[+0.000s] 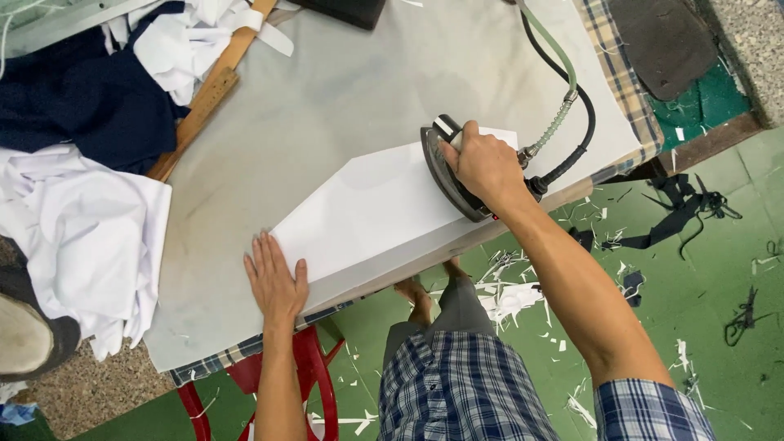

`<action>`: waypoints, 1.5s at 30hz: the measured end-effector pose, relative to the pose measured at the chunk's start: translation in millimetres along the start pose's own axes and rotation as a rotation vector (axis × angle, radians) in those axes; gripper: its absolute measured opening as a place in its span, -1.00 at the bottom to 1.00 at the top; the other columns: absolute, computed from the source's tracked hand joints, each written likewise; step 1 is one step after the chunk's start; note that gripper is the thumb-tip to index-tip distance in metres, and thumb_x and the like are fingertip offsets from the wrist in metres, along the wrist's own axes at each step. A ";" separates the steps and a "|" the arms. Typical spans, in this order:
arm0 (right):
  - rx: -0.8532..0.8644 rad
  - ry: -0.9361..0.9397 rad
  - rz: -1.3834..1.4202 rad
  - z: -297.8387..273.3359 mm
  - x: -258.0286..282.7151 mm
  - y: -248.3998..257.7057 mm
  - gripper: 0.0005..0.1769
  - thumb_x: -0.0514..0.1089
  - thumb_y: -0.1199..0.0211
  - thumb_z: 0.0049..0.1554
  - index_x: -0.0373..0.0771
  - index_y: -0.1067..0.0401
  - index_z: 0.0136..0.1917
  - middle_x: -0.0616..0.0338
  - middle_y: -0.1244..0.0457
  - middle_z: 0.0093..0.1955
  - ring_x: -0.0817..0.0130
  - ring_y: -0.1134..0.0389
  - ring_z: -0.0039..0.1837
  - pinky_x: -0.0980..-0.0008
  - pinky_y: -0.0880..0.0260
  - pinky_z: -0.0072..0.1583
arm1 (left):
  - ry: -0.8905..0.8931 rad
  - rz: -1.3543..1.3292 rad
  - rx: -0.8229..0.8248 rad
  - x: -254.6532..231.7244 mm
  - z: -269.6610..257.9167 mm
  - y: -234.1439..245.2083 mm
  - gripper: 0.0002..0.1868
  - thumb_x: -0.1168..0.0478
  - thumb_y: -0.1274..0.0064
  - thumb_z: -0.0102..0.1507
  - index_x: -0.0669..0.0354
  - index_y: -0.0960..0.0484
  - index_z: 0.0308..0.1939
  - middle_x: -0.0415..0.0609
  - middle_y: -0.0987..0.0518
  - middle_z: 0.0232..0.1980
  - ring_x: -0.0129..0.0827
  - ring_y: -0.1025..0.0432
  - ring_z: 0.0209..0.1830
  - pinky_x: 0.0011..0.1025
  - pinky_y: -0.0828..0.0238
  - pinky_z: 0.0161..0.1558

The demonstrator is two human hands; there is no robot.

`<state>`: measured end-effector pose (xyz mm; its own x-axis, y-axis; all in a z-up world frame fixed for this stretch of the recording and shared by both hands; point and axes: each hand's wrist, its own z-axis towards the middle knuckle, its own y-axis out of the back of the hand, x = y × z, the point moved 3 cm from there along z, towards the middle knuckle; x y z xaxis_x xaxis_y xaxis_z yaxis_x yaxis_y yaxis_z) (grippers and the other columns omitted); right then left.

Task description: The person irons a white fabric piece on a work table, then uses shears to trim its edges. They repeat this process with a second white fabric piece, ironing it flat and cutting along the edges to shape it.

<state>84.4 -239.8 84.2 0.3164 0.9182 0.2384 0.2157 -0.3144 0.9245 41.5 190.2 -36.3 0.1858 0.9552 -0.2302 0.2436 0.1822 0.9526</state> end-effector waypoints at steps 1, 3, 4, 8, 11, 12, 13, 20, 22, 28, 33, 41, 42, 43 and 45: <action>-0.005 -0.001 -0.005 1.0 -5.8 0.1 -0.49 0.21 0.01 0.35 -0.33 -0.31 0.01 -0.33 -0.37 -0.23 -0.24 -0.49 -0.11 -0.10 -0.53 -0.09 | 0.007 0.001 -0.001 0.8 -0.7 0.0 -0.15 -0.23 0.50 0.42 0.26 0.15 0.62 0.18 0.13 0.68 -0.05 0.28 0.69 -0.01 0.66 0.59; 0.000 -0.011 -0.013 1.0 -15.0 5.6 -0.49 0.21 0.01 0.35 -0.33 -0.31 0.01 -0.32 -0.37 -0.22 -0.24 -0.50 -0.11 -0.10 -0.53 -0.08 | 0.011 0.006 0.002 0.7 -0.5 -2.1 -0.15 -0.23 0.49 0.42 0.27 0.14 0.62 0.18 0.13 0.68 -0.06 0.28 0.69 -0.02 0.67 0.59; 0.004 -0.017 -0.025 1.3 -19.0 8.8 -0.49 0.21 0.02 0.35 -0.33 -0.31 0.02 -0.31 -0.37 -0.22 -0.24 -0.50 -0.11 -0.10 -0.52 -0.08 | 0.018 0.007 0.001 1.2 -0.2 -2.5 -0.15 -0.22 0.48 0.42 0.28 0.14 0.62 0.18 0.13 0.68 -0.07 0.28 0.69 -0.03 0.67 0.59; -0.009 -0.017 -0.001 3.8 -37.8 16.4 -0.49 0.20 0.01 0.34 -0.34 -0.32 0.02 -0.30 -0.38 -0.22 -0.23 -0.50 -0.11 -0.11 -0.53 -0.07 | 0.000 0.013 -0.025 2.9 -0.4 -3.2 -0.15 -0.21 0.45 0.42 0.28 0.14 0.62 0.20 0.12 0.68 -0.05 0.26 0.68 -0.02 0.64 0.59; 0.013 0.005 -0.011 6.3 -53.1 24.5 -0.49 0.22 0.04 0.35 -0.32 -0.30 0.02 -0.26 -0.37 -0.24 -0.20 -0.50 -0.12 -0.08 -0.54 -0.06 | -0.011 -0.002 -0.057 0.2 -0.9 -0.9 -0.16 -0.14 0.36 0.40 0.34 0.10 0.60 0.25 0.07 0.66 0.00 0.21 0.67 -0.02 0.59 0.60; 0.025 0.012 -0.001 7.9 -58.1 26.6 -0.49 0.21 0.04 0.35 -0.33 -0.31 0.02 -0.29 -0.37 -0.23 -0.22 -0.50 -0.11 -0.08 -0.54 -0.05 | -0.020 -0.009 -0.073 -0.1 -1.2 0.1 -0.14 -0.12 0.30 0.37 0.38 0.08 0.59 0.29 0.05 0.65 0.03 0.19 0.66 -0.01 0.56 0.60; 0.033 0.021 0.007 10.7 -64.6 30.9 -0.49 0.21 0.03 0.35 -0.34 -0.31 0.02 -0.31 -0.38 -0.22 -0.23 -0.50 -0.09 -0.09 -0.54 -0.04 | -0.029 -0.017 -0.093 -2.6 0.2 0.8 -0.12 -0.11 0.24 0.34 0.42 0.05 0.58 0.32 0.02 0.64 0.07 0.17 0.66 0.01 0.54 0.60; 0.185 0.025 0.033 33.1 -155.2 43.4 -0.41 0.32 0.16 0.38 -0.30 -0.18 0.05 -0.20 -0.35 -0.20 -0.34 -0.35 -0.20 -0.17 -0.33 -0.20 | 0.098 -0.182 -0.323 -39.8 -6.9 19.0 -0.02 -0.22 0.44 0.34 0.63 0.14 0.53 0.53 0.13 0.61 0.30 0.30 0.64 0.13 0.50 0.57; 0.187 0.052 0.010 42.6 -189.4 56.8 -0.39 0.32 0.14 0.36 -0.33 -0.21 0.08 -0.20 -0.37 -0.23 -0.33 -0.35 -0.24 -0.13 -0.30 -0.26 | 0.080 -0.186 -0.632 -61.1 -13.4 13.5 -0.11 -0.25 0.46 0.43 0.35 0.23 0.60 0.39 0.19 0.66 0.32 0.32 0.67 0.23 0.50 0.59; 0.229 -0.326 0.179 87.7 -294.2 140.2 -0.44 0.25 0.21 0.47 -0.34 -0.16 0.16 -0.01 -0.24 -0.20 0.13 -0.28 -0.28 0.18 -0.47 -0.22 | 0.197 -0.278 -0.662 -168.6 -7.9 -20.8 -0.06 -0.41 0.61 0.38 0.19 0.27 0.61 0.16 0.25 0.68 0.15 0.36 0.69 0.25 0.46 0.61; -0.016 -0.220 0.217 162.1 -394.2 119.1 -0.31 0.31 0.05 0.41 -0.48 -0.23 0.16 -0.44 -0.31 0.02 -0.38 -0.35 0.00 -0.24 -0.32 -0.01 | -0.042 -0.293 -0.611 -269.6 23.5 -23.1 -0.22 -0.17 0.42 0.44 0.09 0.22 0.63 0.18 0.22 0.69 0.09 0.31 0.70 0.16 0.46 0.62; -0.133 -0.012 -0.100 103.6 -388.2 106.0 -0.05 0.18 -0.19 0.22 -0.62 -0.08 0.56 -0.61 -0.17 0.36 -0.50 -0.24 0.36 -0.28 -0.33 0.26 | -0.051 -0.233 -0.552 -368.0 58.3 -53.2 -0.55 0.11 -0.09 0.31 0.07 -0.50 0.27 -0.05 -0.28 0.54 -0.23 -0.05 0.60 -0.14 0.12 0.56; -0.271 0.052 -0.252 92.1 -384.5 99.6 -0.06 0.05 -0.33 0.14 -0.59 -0.12 0.57 -0.57 -0.14 0.39 -0.42 -0.25 0.35 -0.21 -0.37 0.26 | -0.051 -0.241 -0.586 -375.4 58.3 -57.5 -0.63 0.13 -0.13 0.29 0.06 -0.58 0.17 -0.06 -0.42 0.40 -0.22 -0.21 0.49 -0.15 -0.09 0.47; -0.408 0.115 -0.403 78.1 -381.5 93.0 -0.04 -0.09 -0.46 0.06 -0.56 -0.16 0.57 -0.54 -0.12 0.41 -0.35 -0.26 0.34 -0.13 -0.40 0.26 | -0.050 -0.250 -0.618 -383.6 56.8 -62.3 -0.71 0.16 -0.18 0.28 0.06 -0.65 0.08 -0.07 -0.56 0.26 -0.21 -0.37 0.37 -0.16 -0.30 0.38; -0.667 0.240 -0.520 104.5 -391.6 66.4 -0.32 -0.18 -0.33 0.15 -0.44 -0.31 0.49 -0.43 -0.19 0.37 -0.28 -0.26 0.34 -0.10 -0.36 0.26 | -0.053 -0.245 -0.579 -398.3 54.0 -69.6 -0.76 0.14 -0.19 0.28 0.05 -0.66 0.01 -0.08 -0.58 0.15 -0.22 -0.42 0.28 -0.19 -0.35 0.28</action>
<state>71.4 -645.5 21.2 0.1088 0.9553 -0.2748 -0.3304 0.2955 0.8964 2.0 -215.5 -21.7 0.2402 0.8599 -0.4504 -0.2672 0.5046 0.8209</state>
